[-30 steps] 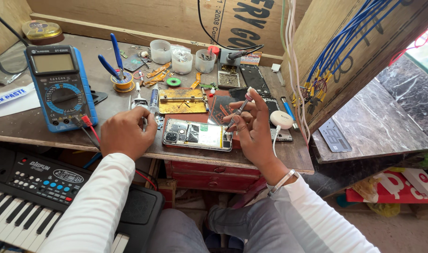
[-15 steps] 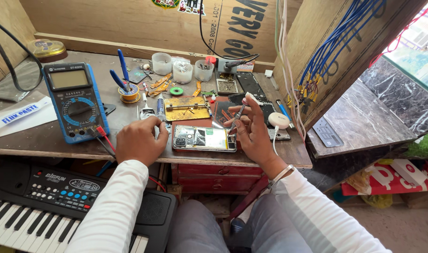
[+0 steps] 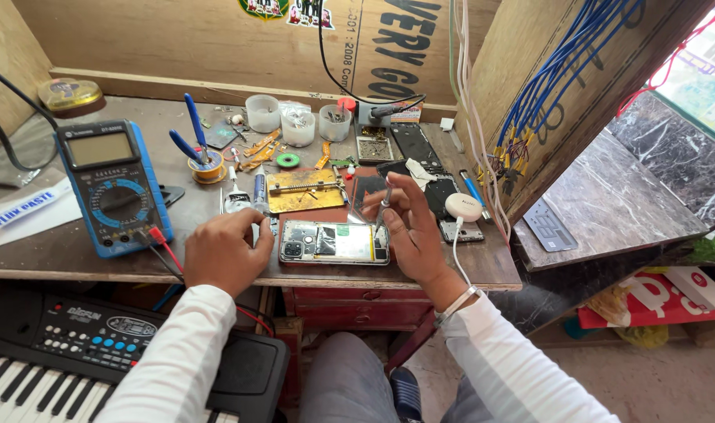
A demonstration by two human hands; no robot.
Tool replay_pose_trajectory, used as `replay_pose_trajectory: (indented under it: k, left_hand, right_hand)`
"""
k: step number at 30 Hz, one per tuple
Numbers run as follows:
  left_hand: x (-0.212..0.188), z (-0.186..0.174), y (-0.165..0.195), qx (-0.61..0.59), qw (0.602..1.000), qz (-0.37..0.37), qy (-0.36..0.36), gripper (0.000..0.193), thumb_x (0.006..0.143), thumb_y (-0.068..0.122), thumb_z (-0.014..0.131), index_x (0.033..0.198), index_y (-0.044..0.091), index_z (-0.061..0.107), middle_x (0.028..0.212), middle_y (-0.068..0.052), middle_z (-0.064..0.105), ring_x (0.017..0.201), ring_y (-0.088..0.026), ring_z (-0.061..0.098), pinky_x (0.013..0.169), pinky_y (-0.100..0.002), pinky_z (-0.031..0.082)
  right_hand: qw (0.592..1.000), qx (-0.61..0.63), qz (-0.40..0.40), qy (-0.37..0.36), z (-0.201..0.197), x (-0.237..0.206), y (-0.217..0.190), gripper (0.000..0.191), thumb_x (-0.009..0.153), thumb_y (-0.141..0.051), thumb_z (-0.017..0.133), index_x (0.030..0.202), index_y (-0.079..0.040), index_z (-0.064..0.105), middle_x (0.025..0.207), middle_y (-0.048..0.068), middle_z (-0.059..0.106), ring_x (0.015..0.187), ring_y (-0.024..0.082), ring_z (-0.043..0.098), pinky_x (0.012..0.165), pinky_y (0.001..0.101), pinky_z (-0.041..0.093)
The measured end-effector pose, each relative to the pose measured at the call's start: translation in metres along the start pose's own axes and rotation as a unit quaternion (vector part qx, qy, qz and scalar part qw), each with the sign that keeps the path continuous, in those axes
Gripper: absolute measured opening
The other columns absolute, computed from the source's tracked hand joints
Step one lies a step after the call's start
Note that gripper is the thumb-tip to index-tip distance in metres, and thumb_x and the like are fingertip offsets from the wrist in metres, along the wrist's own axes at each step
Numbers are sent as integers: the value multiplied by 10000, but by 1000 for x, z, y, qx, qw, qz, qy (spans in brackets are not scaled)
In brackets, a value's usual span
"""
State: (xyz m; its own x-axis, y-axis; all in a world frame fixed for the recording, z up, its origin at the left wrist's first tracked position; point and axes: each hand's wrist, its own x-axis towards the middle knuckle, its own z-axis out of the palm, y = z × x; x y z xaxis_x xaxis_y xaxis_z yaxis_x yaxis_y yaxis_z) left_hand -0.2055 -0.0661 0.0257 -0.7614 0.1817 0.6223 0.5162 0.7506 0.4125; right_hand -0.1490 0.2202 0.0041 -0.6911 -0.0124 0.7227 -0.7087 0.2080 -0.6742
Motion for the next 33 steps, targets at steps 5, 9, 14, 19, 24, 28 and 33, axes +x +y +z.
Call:
replay_pose_trajectory:
  k: [5, 9, 14, 19, 24, 28, 33]
  left_hand:
    - [16, 26, 39, -36, 996, 78, 32, 132, 873, 237, 716, 907, 114, 749, 807, -51, 695, 769, -262, 670, 771, -434, 501]
    - [22, 67, 81, -70, 983, 172, 15, 204, 844, 252, 736, 996, 117, 719, 944, -69, 664, 990, -293, 628, 918, -458, 437]
    - [28, 93, 107, -61, 959, 277, -22, 342, 811, 315, 751, 1072, 107, 678, 1080, -79, 673, 1066, -305, 602, 998, -487, 408]
    - [41, 100, 108, -59, 952, 295, -57, 433, 802, 349, 753, 1120, 74, 649, 1233, -90, 690, 1133, -322, 582, 1072, -479, 385]
    - [30, 103, 113, -35, 956, 283, -75, 620, 787, 401, 762, 1278, 43, 634, 1216, -114, 682, 1178, -314, 574, 1116, -494, 361]
    - [15, 97, 120, -31, 955, 281, -93, 652, 781, 455, 777, 1259, 32, 647, 1212, -129, 692, 1172, -325, 584, 1070, -472, 406]
    - [-1, 86, 127, -44, 958, 263, -106, 503, 779, 467, 797, 1062, 64, 696, 1156, -87, 726, 1118, -301, 630, 984, -437, 478]
  right_hand:
    - [976, -194, -67, 79, -36, 8, 16, 558, 966, -80, 766, 1451, -97, 490, 1151, 129, 615, 1030, 193, 637, 885, 317, 552]
    - [997, -59, 1, 54, -62, 4, 33, 480, 1075, -87, 651, 1519, -105, 471, 1163, 73, 687, 1023, 143, 662, 948, 303, 549]
    - [990, -131, -37, 46, -81, 12, 51, 562, 998, -38, 712, 1491, -92, 449, 1277, 115, 627, 1043, 160, 661, 942, 309, 570]
    - [999, 23, 6, 32, -87, 20, 57, 527, 1080, 4, 610, 1562, -89, 422, 1225, 99, 655, 1111, 158, 648, 1033, 306, 553]
    - [995, -90, 8, 47, -88, 8, 51, 630, 958, 8, 698, 1515, -88, 419, 1246, 123, 587, 1058, 162, 620, 954, 318, 560]
    - [997, -50, 17, 57, -86, -5, 43, 636, 998, 26, 700, 1560, -82, 423, 1186, 103, 554, 1057, 150, 595, 955, 313, 558]
    - [999, -33, -18, 2, -95, -15, 31, 635, 1008, 0, 654, 1552, -103, 343, 1276, 105, 606, 1091, 145, 644, 973, 301, 559]
